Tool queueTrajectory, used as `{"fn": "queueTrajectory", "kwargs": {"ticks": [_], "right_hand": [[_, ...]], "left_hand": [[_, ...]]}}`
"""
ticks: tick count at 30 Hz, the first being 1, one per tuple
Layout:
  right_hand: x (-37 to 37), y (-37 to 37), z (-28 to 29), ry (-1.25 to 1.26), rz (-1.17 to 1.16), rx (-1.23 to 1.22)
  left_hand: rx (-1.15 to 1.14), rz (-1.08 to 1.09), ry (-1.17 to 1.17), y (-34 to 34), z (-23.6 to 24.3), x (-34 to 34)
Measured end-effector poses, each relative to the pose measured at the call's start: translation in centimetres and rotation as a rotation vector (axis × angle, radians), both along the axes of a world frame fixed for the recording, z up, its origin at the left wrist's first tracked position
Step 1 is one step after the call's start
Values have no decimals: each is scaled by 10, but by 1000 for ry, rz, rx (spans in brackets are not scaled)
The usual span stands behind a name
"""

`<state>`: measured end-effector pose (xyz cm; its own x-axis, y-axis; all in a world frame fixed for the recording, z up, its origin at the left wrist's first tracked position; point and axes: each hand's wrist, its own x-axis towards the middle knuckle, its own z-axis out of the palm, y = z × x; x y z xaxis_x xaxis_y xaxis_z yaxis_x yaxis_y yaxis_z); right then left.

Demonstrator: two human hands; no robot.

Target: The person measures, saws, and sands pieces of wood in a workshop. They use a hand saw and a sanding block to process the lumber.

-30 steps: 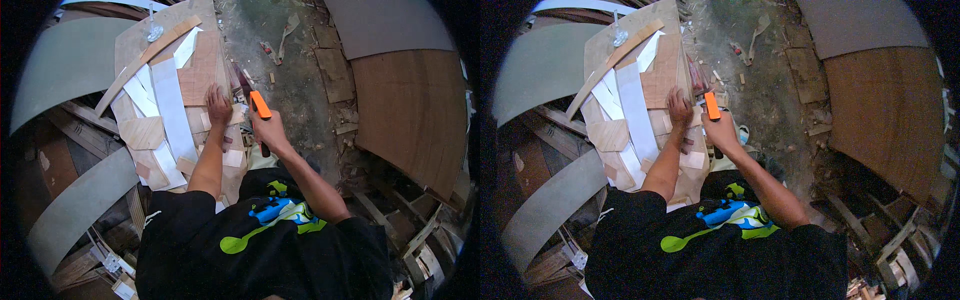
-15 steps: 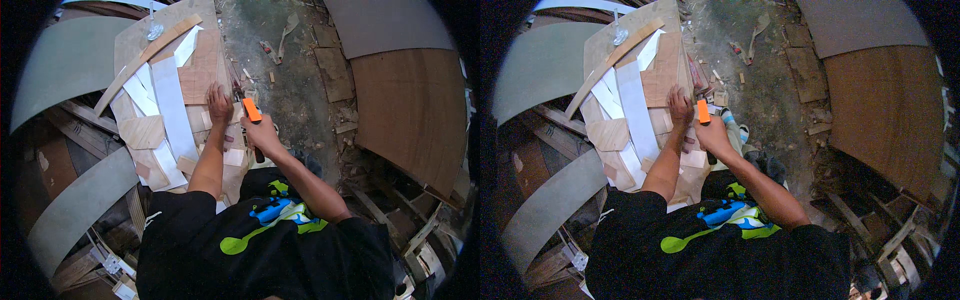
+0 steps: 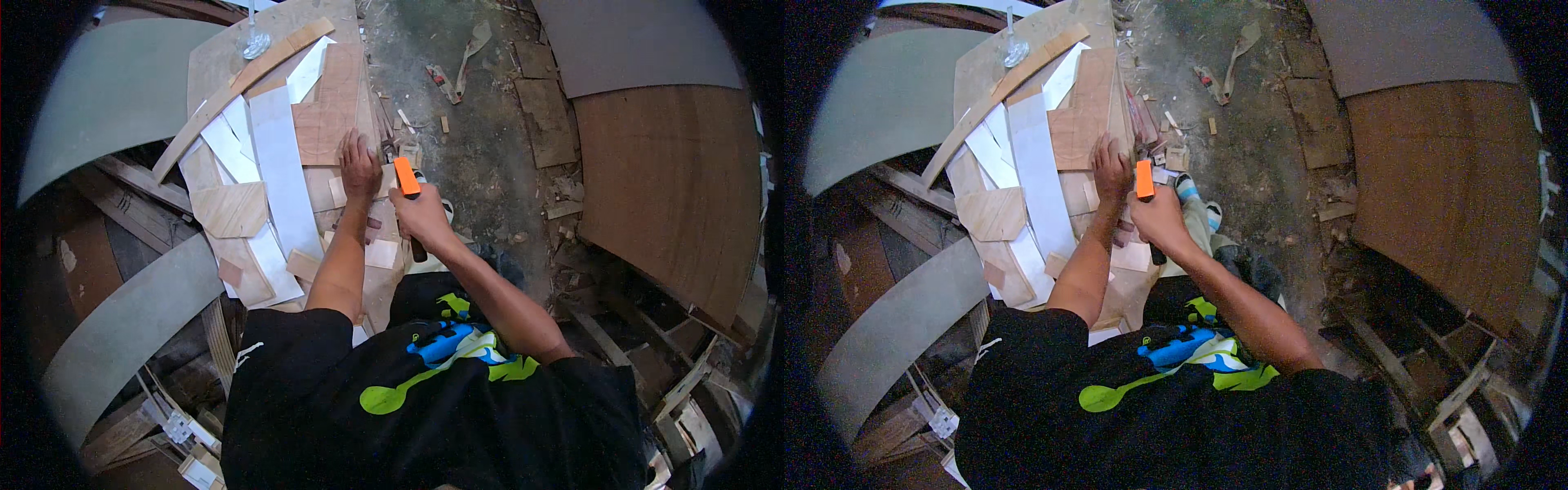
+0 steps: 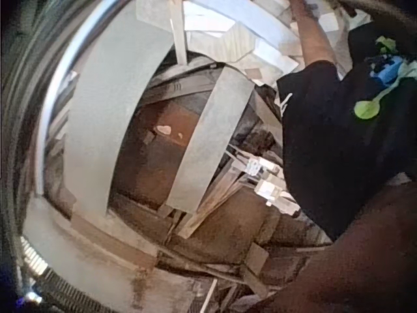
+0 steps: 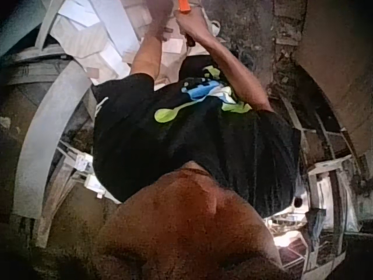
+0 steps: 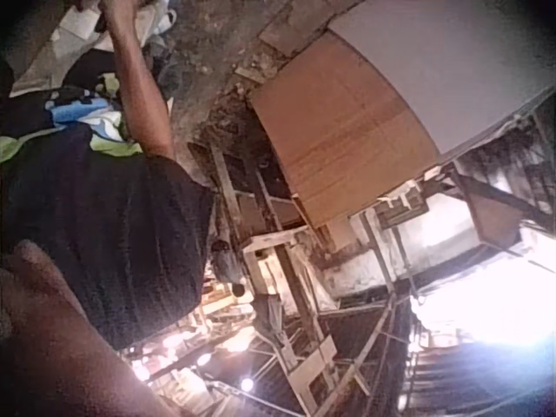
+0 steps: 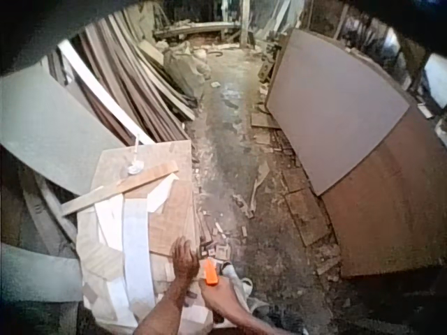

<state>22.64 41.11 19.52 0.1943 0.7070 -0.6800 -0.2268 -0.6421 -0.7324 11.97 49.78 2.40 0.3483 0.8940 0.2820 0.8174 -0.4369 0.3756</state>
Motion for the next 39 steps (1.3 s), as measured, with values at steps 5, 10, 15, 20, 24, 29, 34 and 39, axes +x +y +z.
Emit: {"fn": "queueTrajectory", "kwargs": {"ticks": [5,10,15,20,24,29,34,39], "right_hand": [[2,-8,6,-16,11,-28],[-2,-10,12,-5,15,-1],[-1,-13,12,20,-7,-47],[-4,-21,19,47,18,12],[-2,-22,21,14,18,-22],[-7,-29,25,41,-10,-28],[2,-20,16,2,-7,-27],[-2,-24,30,7,3,-16]], "left_hand": [[-42,27,-7,-2,1,-1],[4,24,31,-1,-1,0],[-1,22,32,-1,1,2],[8,21,15,-3,1,-1],[14,14,22,-2,-1,1],[-3,25,35,-2,-2,-2],[-3,19,34,0,0,3],[5,22,33,0,1,0]]}}
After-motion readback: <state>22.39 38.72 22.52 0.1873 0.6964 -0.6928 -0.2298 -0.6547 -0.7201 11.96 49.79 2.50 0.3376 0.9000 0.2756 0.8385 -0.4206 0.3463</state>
